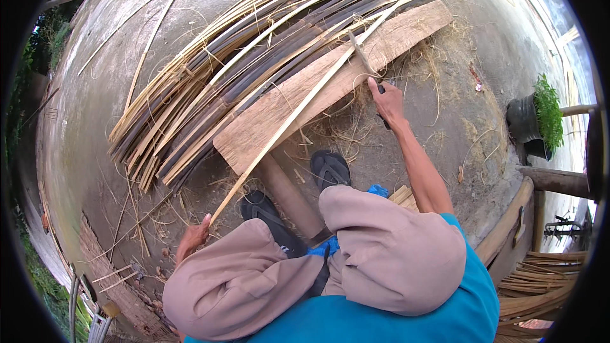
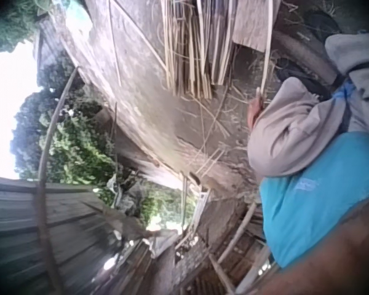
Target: The person uses a knife to split long bamboo strips into thinner pieces on a wooden block. The person repeatedly positions each strip, slices it lengthwise, and places the finished pieces aside.
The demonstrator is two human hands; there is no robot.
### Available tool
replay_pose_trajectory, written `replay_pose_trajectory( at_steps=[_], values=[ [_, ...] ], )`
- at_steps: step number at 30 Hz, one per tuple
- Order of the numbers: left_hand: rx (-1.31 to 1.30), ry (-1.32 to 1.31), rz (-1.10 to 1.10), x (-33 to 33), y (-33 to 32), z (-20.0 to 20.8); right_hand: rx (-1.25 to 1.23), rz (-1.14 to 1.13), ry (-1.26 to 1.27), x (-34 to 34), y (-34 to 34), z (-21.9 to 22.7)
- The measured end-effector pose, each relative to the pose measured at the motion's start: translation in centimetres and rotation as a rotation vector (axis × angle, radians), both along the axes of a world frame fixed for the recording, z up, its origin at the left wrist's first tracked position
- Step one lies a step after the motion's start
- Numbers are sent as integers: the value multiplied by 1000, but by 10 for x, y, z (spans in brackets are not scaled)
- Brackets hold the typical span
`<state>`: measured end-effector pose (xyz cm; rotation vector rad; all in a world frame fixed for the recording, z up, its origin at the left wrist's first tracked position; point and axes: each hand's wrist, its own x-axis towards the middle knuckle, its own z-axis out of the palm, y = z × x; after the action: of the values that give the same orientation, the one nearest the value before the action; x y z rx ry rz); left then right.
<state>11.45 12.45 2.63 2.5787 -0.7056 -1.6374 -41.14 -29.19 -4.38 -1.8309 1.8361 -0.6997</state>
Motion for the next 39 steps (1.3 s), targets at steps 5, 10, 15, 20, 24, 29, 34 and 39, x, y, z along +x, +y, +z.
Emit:
replay_pose_trajectory(
  at_steps=[5, 10, 15, 20, 24, 29, 34, 39],
  values=[
    [-70, -8, 35, -11, 13, 9, 95, 393, 51, 51, 56, 23],
    [-132, -49, 124, 11, 52, -2, 6, 458, 125, 34, 67, -9],
    [-388, -174, 116, -1, 27, -24, 106, -435, -172, -86, -48, 23],
    [-716, -31, -145, -79, -82, -23, 108, -100, -51, -23, 9, 35],
    [-379, 236, -233, -73, -130, 14, 48, 86, 143, 2, 52, 24],
    [-263, 477, -71, -32, -82, 19, 152, 60, 21, 18, 71, 16],
    [-421, 687, 181, -71, -87, -11, 194, 488, -115, 100, 142, 27],
    [-509, 735, 236, -113, -117, -45, 155, 763, 28, 131, 192, 25]
  ],
)
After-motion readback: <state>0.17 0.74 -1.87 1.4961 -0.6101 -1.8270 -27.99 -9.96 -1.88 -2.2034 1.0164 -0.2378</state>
